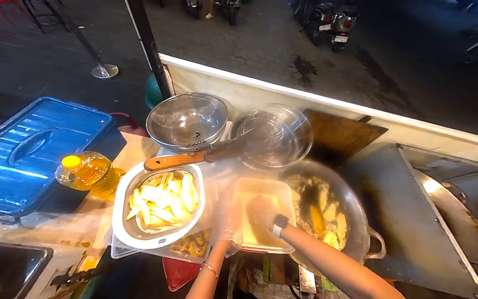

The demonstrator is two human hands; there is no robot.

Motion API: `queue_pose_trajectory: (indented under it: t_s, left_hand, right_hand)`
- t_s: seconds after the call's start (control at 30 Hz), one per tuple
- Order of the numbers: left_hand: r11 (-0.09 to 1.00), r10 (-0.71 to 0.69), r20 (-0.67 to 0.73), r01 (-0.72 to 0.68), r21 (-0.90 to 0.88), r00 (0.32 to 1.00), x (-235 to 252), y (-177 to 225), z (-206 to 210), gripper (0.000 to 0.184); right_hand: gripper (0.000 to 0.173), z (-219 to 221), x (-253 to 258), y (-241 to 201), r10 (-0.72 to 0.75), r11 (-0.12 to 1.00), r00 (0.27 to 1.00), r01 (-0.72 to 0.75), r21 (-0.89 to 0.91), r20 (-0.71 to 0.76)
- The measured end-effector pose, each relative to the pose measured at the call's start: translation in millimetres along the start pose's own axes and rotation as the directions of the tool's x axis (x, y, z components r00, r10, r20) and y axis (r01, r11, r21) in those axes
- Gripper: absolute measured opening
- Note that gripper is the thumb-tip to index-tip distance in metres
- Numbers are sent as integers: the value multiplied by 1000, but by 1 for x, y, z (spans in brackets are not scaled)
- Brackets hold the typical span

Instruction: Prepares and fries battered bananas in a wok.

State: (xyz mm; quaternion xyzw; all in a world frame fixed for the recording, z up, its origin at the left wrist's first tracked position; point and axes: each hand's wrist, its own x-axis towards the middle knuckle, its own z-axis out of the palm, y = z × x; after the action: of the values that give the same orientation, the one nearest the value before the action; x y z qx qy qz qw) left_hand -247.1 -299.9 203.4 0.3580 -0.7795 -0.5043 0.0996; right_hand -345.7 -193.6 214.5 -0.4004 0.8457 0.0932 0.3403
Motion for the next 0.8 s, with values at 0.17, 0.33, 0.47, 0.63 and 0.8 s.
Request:
queue_pose_trajectory:
  t_s: [0.17, 0.33, 0.47, 0.63, 0.8]
  left_hand:
    - [1000, 3, -25, -3, -9, 1000, 7, -8, 7, 49]
    - [999, 4, -23, -5, -33, 1000, 13, -12, 8, 47]
    - [999, -1, -33, 0, -33, 999, 13, -10, 8, 46]
    - [998, -39, -29, 37, -49, 999, 11, -11, 9, 48]
    - [999, -41, -24, 42, 5, 999, 8, -9, 6, 52]
  right_hand:
    - [28, -6, -11, 8, -98, 988, 980, 117, 101, -171]
    - [29, -4, -24, 11, -128, 953, 934, 209, 219, -334]
    - [28, -5, -32, 30, -50, 891, 936, 199, 408, -348]
    - [33, -27, -94, 84, 247, 470, 901, 211, 857, -357]
    - [33, -1, -114, 164, 517, 436, 804, 49, 899, -295]
